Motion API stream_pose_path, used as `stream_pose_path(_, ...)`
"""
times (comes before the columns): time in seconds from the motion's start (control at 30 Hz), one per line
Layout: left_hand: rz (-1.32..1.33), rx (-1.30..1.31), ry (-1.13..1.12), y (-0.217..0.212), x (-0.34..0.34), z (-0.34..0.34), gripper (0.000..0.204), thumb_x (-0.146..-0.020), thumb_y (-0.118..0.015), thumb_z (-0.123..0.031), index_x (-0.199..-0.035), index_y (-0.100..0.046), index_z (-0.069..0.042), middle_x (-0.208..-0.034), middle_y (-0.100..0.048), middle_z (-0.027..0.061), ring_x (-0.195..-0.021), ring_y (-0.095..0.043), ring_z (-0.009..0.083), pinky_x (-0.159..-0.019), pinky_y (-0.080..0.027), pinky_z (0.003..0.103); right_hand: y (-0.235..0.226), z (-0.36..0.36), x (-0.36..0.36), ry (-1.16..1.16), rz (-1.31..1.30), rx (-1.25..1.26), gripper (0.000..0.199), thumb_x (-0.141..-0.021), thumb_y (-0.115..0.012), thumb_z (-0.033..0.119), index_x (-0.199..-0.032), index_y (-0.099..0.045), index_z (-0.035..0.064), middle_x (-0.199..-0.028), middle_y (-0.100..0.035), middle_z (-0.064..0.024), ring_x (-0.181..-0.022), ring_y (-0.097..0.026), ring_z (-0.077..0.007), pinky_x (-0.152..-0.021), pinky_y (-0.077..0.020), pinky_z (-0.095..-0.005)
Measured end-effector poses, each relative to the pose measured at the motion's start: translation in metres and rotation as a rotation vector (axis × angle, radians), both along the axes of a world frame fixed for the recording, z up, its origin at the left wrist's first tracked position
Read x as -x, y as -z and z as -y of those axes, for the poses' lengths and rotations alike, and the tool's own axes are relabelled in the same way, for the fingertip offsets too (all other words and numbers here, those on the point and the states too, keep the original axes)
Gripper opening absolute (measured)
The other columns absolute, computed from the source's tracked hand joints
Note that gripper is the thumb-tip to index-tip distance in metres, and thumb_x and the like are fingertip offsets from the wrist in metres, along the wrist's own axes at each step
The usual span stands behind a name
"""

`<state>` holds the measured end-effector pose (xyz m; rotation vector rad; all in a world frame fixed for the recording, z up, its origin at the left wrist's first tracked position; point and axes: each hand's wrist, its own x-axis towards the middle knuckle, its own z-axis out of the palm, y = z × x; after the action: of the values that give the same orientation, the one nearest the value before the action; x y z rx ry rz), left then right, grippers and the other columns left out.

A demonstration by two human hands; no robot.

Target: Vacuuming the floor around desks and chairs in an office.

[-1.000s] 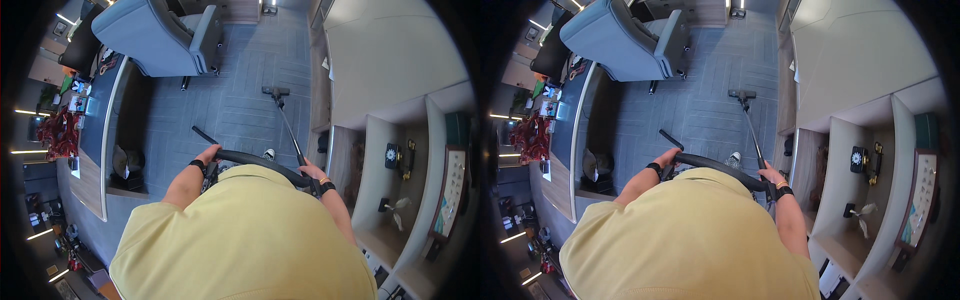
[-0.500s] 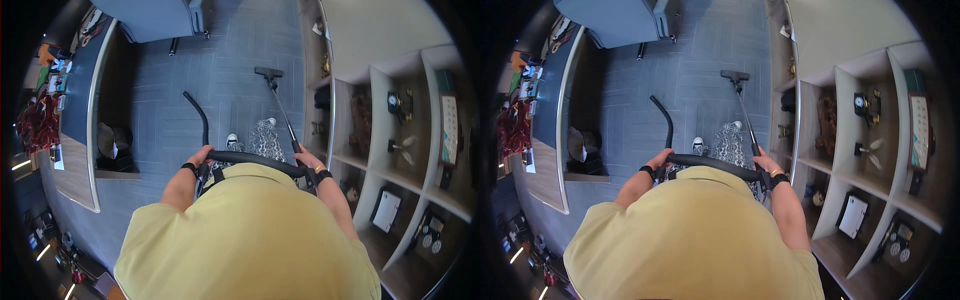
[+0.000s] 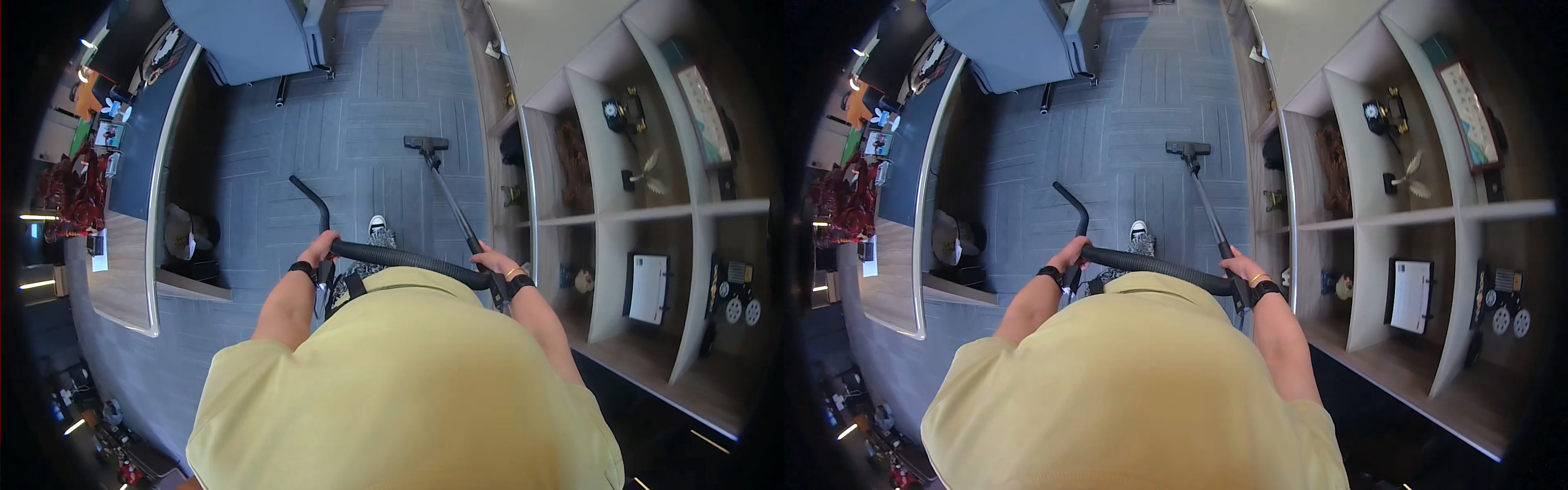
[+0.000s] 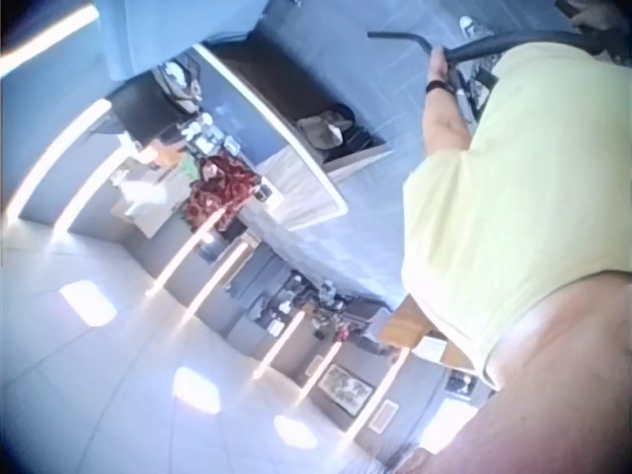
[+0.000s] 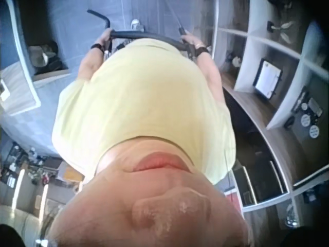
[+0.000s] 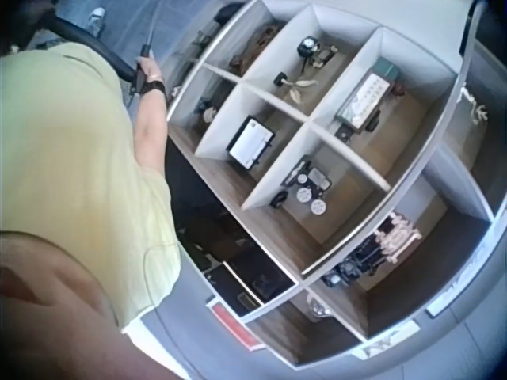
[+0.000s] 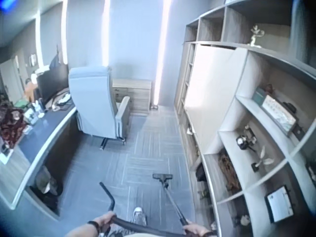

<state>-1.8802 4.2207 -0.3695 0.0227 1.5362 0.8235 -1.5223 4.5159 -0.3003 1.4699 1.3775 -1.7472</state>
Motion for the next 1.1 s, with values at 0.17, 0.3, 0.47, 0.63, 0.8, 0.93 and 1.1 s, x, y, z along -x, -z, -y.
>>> stream_pose_path(0.17,-0.019,0.093,-0.075,-0.024,-0.087,0.057,0.026,-0.077,-0.040,-0.035,-0.073,-0.046,-0.010,-0.055,-0.045,0.0059,-0.036,-0.044,0.0174,-0.035,-0.036,0.030,0.013,0.058,-0.075,0.185,-0.077,0.116,0.080,-0.073,-0.057,0.006,-0.137,-0.011,0.0198,-0.071,-0.048,-0.0066,-0.052,-0.051,-0.0166,-0.043,-0.0415,-0.0315)
stream_pose_path(0.3,-0.004,0.148,-0.159,0.001,-0.127,0.106,0.026,-0.074,-0.044,-0.036,-0.072,-0.048,-0.010,-0.057,-0.048,0.0055,-0.044,-0.046,0.0161,-0.039,-0.035,0.028,0.022,0.104,-0.119,0.249,-0.144,0.141,0.079,-0.074,-0.056,0.004,-0.137,-0.012,0.0213,-0.069,-0.046,-0.0061,-0.050,-0.050,-0.0162,-0.041,-0.0412,-0.0310)
stream_pose_path(0.47,0.055,0.171,-0.027,-0.043,-0.142,0.117,0.026,-0.077,-0.041,-0.033,-0.075,-0.050,-0.009,-0.056,-0.049,0.0051,-0.042,-0.047,0.0162,-0.040,-0.039,0.029,0.027,0.138,-0.141,0.302,-0.170,0.138,0.076,-0.074,-0.056,0.003,-0.136,-0.015,0.0200,-0.066,-0.046,-0.0054,-0.051,-0.050,-0.0163,-0.042,-0.0418,-0.0308)
stream_pose_path(0.63,0.098,0.149,-0.102,-0.048,-0.152,0.144,0.031,-0.076,-0.041,-0.037,-0.070,-0.051,-0.008,-0.055,-0.049,0.0055,-0.042,-0.046,0.0175,-0.039,-0.037,0.029,0.029,0.175,-0.154,0.204,-0.133,0.090,0.074,-0.073,-0.058,0.006,-0.135,-0.019,0.0166,-0.069,-0.049,-0.0070,-0.053,-0.051,-0.0166,-0.045,-0.0421,-0.0312)
stream_pose_path(0.8,0.161,0.064,0.031,-0.054,-0.151,0.184,0.031,-0.077,-0.042,-0.036,-0.070,-0.050,-0.007,-0.056,-0.051,0.0063,-0.044,-0.049,0.0176,-0.041,-0.042,0.029,0.032,0.230,-0.170,0.159,-0.153,0.030,0.075,-0.073,-0.058,0.008,-0.135,-0.018,0.0160,-0.070,-0.051,-0.0075,-0.053,-0.050,-0.0168,-0.045,-0.0412,-0.0305)
stream_pose_path(0.93,0.151,0.101,-0.048,-0.040,-0.156,0.242,0.032,-0.075,-0.048,-0.038,-0.075,-0.051,-0.006,-0.060,-0.052,0.0058,-0.049,-0.051,0.0158,-0.044,-0.044,0.026,0.015,0.294,-0.180,0.175,-0.194,0.002,0.077,-0.073,-0.058,0.011,-0.136,-0.014,0.0134,-0.073,-0.053,-0.0082,-0.053,-0.050,-0.0160,-0.044,-0.0411,-0.0302)
stream_pose_path(1.1,0.232,0.211,-0.073,-0.032,-0.189,0.349,0.042,-0.078,-0.039,-0.049,-0.066,-0.050,-0.010,-0.051,-0.050,0.0039,-0.038,-0.047,0.0156,-0.036,-0.035,0.027,-0.034,0.376,-0.173,0.274,-0.076,0.008,0.077,-0.072,-0.056,0.009,-0.136,-0.015,0.0143,-0.077,-0.053,-0.0085,-0.054,-0.050,-0.0145,-0.044,-0.0410,-0.0298)
